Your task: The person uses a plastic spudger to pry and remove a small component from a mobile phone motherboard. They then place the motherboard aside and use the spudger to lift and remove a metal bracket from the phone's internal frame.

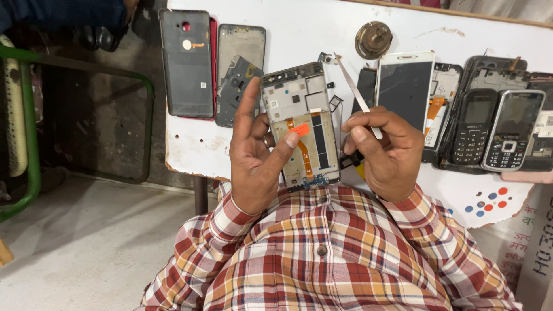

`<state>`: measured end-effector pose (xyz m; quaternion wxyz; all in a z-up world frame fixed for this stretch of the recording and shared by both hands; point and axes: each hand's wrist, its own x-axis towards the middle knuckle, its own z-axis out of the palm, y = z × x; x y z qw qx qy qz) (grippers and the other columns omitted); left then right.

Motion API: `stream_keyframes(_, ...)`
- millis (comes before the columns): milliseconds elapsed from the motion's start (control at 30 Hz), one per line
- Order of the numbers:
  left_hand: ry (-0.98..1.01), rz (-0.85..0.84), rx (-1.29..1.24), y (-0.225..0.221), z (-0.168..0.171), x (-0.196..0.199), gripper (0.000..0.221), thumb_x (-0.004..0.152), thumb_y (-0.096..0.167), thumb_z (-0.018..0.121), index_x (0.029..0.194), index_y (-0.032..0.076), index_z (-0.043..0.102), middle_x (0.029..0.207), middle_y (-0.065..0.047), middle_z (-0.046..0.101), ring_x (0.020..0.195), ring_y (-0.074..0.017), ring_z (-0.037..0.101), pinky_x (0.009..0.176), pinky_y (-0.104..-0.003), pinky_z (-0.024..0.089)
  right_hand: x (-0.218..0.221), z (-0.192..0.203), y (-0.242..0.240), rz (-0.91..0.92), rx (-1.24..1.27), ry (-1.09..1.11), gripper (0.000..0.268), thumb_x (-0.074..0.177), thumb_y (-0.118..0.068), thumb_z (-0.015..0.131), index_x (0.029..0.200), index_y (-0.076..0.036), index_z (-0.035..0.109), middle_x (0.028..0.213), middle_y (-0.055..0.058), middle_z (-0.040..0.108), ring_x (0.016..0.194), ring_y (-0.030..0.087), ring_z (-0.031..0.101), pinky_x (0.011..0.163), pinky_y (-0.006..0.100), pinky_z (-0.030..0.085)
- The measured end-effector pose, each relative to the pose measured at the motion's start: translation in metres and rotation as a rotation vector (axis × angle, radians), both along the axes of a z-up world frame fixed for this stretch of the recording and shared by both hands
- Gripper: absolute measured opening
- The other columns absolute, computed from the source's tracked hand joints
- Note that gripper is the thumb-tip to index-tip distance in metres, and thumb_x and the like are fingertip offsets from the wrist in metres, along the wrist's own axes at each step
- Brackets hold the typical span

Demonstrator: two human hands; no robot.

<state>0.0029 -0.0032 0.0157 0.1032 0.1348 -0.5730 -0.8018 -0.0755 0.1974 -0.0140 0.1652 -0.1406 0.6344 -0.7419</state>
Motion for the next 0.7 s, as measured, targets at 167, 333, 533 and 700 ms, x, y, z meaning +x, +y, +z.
stream_keyframes(167,0.016,0.059,0.07,-0.001,-0.002,0.002,0.084,0.104,-0.001,0.063,0.17,0.008,0.012,0.149,-0.023,0.055,0.14,-0.0262,0.059,0.118,-0.04,0.052,0.0,-0.001,0.001,0.031,0.017,-0.034,0.015,0.105,-0.01,0.068,0.115,0.001,0.068,0.109,0.01,0.069,0.087,0.012,0.069,0.077,0.026,0.06)
stream_keyframes(333,0.032,0.108,-0.001,-0.003,-0.007,0.001,0.084,0.104,-0.002,0.063,0.169,0.007,0.011,0.156,-0.021,0.051,0.144,-0.026,0.055,0.121,-0.04,0.051,0.005,0.0,-0.001,0.092,0.087,0.033,0.024,0.095,-0.003,0.078,0.116,0.002,0.07,0.109,0.011,0.07,0.088,0.011,0.066,0.075,0.023,0.054)
stream_keyframes(533,0.014,0.106,-0.004,-0.003,-0.008,0.002,0.086,0.102,-0.001,0.064,0.169,0.007,0.012,0.154,-0.021,0.051,0.143,-0.0262,0.055,0.119,-0.04,0.051,0.005,0.009,-0.007,0.062,0.22,0.193,0.019,0.092,-0.001,0.079,0.109,0.001,0.072,0.103,0.011,0.073,0.085,0.011,0.069,0.072,0.023,0.055)
stream_keyframes(700,-0.089,0.13,0.043,0.001,-0.008,0.005,0.098,0.088,-0.003,0.069,0.167,0.007,0.012,0.148,-0.017,0.047,0.13,-0.0263,0.057,0.104,-0.04,0.055,0.012,0.012,0.001,0.004,0.483,0.379,0.011,0.087,-0.002,0.081,0.096,0.001,0.076,0.086,0.008,0.072,0.071,0.01,0.062,0.063,0.025,0.045)
